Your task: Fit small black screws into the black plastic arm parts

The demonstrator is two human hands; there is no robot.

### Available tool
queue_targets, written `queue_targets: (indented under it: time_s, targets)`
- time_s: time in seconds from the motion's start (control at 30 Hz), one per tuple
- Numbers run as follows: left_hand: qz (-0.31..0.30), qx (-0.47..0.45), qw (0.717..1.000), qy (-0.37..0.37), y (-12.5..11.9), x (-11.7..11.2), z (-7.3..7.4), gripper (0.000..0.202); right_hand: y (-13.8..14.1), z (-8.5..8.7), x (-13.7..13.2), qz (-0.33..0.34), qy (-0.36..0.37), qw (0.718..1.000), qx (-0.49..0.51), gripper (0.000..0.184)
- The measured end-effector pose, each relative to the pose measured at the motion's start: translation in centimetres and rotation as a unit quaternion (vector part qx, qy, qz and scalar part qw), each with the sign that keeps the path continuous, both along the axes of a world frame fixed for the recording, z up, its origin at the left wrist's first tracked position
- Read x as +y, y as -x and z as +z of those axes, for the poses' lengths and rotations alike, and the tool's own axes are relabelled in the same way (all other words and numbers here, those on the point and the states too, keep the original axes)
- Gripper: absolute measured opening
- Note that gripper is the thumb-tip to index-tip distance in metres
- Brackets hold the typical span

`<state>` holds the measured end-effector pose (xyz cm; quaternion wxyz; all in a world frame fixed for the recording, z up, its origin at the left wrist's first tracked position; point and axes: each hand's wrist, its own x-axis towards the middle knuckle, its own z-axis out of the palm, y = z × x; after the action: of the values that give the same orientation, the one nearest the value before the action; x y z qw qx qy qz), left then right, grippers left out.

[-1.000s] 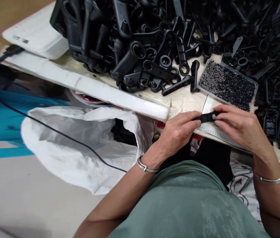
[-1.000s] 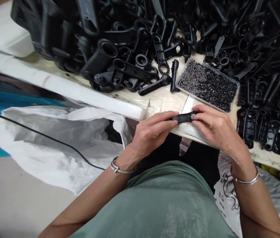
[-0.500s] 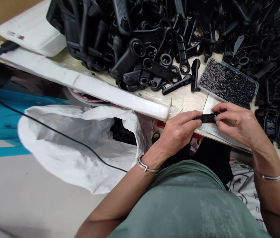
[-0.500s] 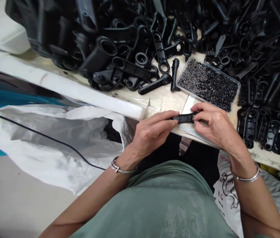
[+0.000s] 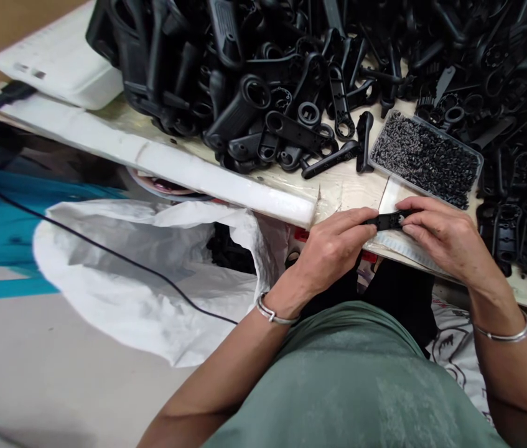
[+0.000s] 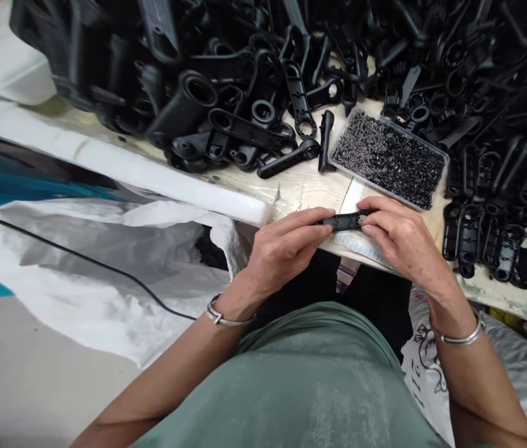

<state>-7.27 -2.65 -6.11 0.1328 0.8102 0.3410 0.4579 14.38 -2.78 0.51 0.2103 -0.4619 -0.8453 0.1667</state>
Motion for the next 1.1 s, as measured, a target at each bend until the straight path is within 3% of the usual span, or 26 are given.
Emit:
queue_targets:
  time_s: [0.37,0.53,0.63,0.77,0.87,0.97,1.1]
  targets:
    - [-0.011,-0.005,1.000,0.013,0.1,0.0,0.1,0.012,0.3,-1.1,-1.0,-0.035,-0.008,0.999,0.006,0.013]
    - [-0.020,0.012,1.000,0.018,0.6,0.4,0.6,0.012,-0.5,-0.1,-0.6,-0.024,0.002,1.000,0.014,0.016]
    - [-0.034,0.037,0.998,0.025,0.9,0.6,1.4,0.009,-1.9,1.3,0.7,-0.097,-0.042,0.994,-0.005,0.015]
    - [-0.053,0.059,0.997,0.012,0.5,1.1,2.8,0.012,-3.3,2.3,3.5,-0.178,-0.066,0.972,-0.136,0.019]
    - [-0.044,0.108,0.993,0.000,-0.3,2.4,4.3,0.013,-2.8,2.2,5.4,-0.195,-0.025,0.952,-0.236,0.024]
    - [0.010,0.208,0.978,0.022,-1.6,4.7,5.7,0.020,-1.9,1.8,6.5,-0.208,0.011,0.934,-0.291,0.024]
    - [0.042,0.276,0.960,0.038,-3.6,7.9,6.0,0.024,-1.8,1.2,6.9,-0.203,0.014,0.932,-0.300,0.025]
